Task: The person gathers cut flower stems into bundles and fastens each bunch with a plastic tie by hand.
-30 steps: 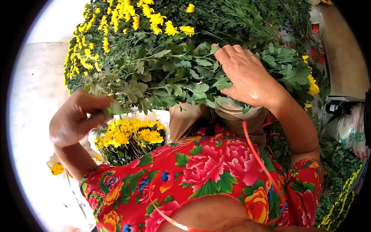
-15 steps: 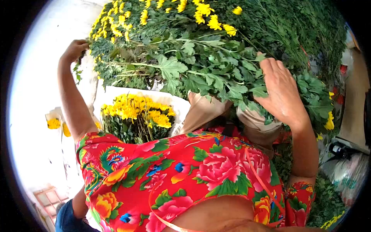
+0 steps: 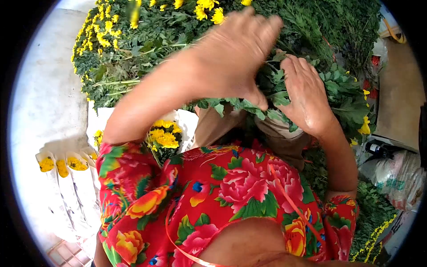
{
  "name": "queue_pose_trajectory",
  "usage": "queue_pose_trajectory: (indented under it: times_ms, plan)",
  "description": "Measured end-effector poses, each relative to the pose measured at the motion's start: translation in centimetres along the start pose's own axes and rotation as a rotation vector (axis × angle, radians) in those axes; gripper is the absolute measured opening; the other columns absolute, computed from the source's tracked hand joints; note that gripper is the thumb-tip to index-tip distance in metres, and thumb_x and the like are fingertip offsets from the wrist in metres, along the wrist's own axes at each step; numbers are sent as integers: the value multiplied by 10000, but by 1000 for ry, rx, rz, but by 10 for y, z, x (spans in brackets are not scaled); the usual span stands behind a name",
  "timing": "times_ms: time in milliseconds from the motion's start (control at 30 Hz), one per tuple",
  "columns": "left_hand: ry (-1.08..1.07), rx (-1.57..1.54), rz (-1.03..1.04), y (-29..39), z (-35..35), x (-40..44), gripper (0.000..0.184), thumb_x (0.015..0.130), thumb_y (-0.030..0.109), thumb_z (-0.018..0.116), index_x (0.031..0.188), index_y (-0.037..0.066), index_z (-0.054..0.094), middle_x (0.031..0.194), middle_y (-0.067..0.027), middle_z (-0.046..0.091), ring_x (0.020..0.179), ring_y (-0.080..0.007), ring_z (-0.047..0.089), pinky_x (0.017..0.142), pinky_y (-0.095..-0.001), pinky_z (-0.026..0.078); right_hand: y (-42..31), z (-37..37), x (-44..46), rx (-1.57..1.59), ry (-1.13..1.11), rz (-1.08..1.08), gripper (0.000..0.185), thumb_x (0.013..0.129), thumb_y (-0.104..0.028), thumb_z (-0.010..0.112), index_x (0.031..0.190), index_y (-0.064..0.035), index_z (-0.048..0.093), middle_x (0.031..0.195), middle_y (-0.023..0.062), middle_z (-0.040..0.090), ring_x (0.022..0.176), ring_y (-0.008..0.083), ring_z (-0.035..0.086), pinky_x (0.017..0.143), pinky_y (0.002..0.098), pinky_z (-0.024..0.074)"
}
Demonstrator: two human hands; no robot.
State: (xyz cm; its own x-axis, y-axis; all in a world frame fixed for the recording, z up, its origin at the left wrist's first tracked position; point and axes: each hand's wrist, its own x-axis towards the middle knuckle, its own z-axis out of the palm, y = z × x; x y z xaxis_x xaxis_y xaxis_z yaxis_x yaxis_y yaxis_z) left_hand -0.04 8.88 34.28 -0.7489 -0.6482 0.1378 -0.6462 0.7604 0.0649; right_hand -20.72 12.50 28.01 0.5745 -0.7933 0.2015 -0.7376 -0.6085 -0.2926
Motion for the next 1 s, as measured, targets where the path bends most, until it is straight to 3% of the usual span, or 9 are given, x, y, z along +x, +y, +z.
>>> queue_pose_trajectory:
  times_ms: [67,267,367,467,567,700,800,900,1000]
  plan:
    - [-228,57,-109,12,52,8,1315,500,467,889,1451,-82,165,1358,-248,426,1275,-402,421,1068,-462,348,3,3,-1,20,26,-2,736,617,-68,749,1260,48,410,1179,194,522,1155,352,482,986,425,389]
    - [-110,274,-161,36,71,-4,1085,595,288,836,1427,-64,237,1278,-197,488,1241,-347,463,1034,-435,378,-9,6,-9,119,240,60,881,592,13,690,1381,64,300,1166,207,543,1137,360,509,1005,428,380]
    - [66,451,-216,43,84,1,559,827,178,579,1311,-57,429,1082,-173,601,1069,-313,560,906,-439,456,-2,10,-9,127,262,56,918,581,27,682,1404,66,277,1137,207,557,1114,357,522,983,422,394]
    - [59,260,-213,41,85,-3,580,725,132,654,1233,-67,456,980,-135,616,930,-278,611,829,-362,488,0,12,-10,95,283,2,967,572,32,687,1429,68,241,1111,198,567,1084,342,537,979,418,397]
    - [69,182,-196,42,88,-2,511,670,110,684,1119,-41,495,913,-118,610,885,-280,617,800,-363,496,3,10,-15,2,221,-21,940,604,6,684,1435,48,247,1113,183,569,1095,346,528,984,433,389]
    - [74,102,-177,41,91,3,420,626,95,708,982,22,496,836,-109,609,824,-286,628,750,-386,512,-5,-43,-37,444,270,-62,641,654,-161,783,1226,-2,542,1178,170,568,1146,364,523,996,432,414]
    - [-70,66,-220,38,81,3,400,639,90,705,965,26,482,837,-140,635,828,-305,652,750,-395,525,-6,-78,-77,974,-51,-377,634,702,-388,759,1142,31,580,1192,197,610,1116,360,584,962,418,454]
    - [-218,44,-282,35,76,6,561,633,137,746,1075,43,414,909,-157,614,901,-341,634,757,-420,520,-36,-111,-81,1144,-661,-561,792,699,-577,770,1153,41,570,1163,198,618,1099,352,598,942,414,471]
    - [-224,15,-279,34,73,8,618,632,148,754,1137,38,415,919,-159,618,884,-344,638,754,-424,519,-39,-96,-108,1286,-505,-530,659,849,-468,650,1287,6,518,1087,213,650,921,341,659,769,413,537]
